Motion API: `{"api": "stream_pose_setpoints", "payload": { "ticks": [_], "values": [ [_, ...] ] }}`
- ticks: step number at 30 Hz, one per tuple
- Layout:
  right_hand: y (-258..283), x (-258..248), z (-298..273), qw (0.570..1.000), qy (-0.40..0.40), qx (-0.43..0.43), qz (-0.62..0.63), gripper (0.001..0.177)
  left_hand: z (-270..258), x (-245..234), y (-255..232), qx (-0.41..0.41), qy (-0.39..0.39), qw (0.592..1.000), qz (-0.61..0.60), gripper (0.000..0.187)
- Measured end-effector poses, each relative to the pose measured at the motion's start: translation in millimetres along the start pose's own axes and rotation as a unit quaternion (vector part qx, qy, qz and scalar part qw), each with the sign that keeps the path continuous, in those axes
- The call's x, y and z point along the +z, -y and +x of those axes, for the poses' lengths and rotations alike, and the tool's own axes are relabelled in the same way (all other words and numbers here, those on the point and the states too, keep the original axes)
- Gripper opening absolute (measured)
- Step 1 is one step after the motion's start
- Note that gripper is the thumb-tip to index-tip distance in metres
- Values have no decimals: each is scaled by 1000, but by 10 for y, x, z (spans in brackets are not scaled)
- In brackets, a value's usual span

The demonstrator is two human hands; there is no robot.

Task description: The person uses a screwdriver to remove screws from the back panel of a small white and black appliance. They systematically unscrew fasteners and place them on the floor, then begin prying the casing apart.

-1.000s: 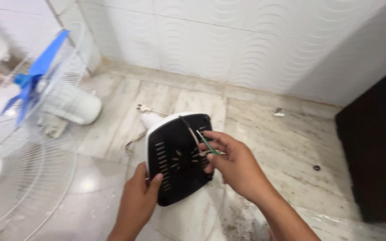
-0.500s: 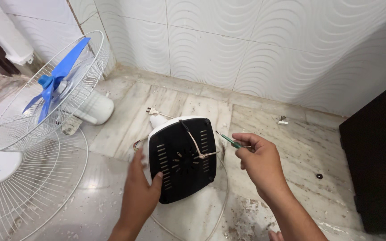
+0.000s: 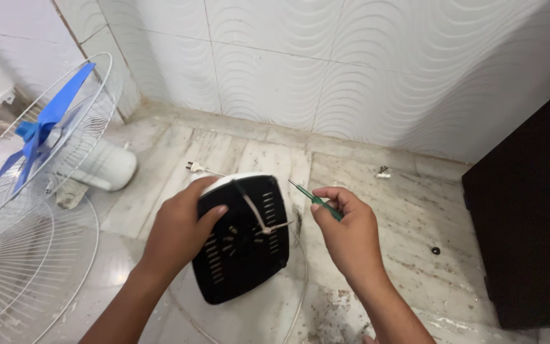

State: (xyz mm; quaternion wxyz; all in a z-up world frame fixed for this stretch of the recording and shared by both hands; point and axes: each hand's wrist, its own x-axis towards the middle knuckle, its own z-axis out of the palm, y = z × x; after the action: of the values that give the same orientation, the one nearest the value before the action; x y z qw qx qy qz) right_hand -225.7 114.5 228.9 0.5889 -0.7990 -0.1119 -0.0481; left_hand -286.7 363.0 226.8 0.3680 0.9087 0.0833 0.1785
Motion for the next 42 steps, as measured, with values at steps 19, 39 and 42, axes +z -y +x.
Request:
{"api": "stream_pose_setpoints", "payload": {
  "ticks": [19,39,42],
  "values": [
    [106,364,-172,999,36,3,11,27,-425,225,407,-143,-24,967,-208,38],
    [185,405,-238,991,52,-100,-72,30,-480,363,498,-184,17,946,-265,36],
    [199,379,-221,990,71,-87,-84,29,-488,389,496,-176,20,942,-285,37]
  ]
}}
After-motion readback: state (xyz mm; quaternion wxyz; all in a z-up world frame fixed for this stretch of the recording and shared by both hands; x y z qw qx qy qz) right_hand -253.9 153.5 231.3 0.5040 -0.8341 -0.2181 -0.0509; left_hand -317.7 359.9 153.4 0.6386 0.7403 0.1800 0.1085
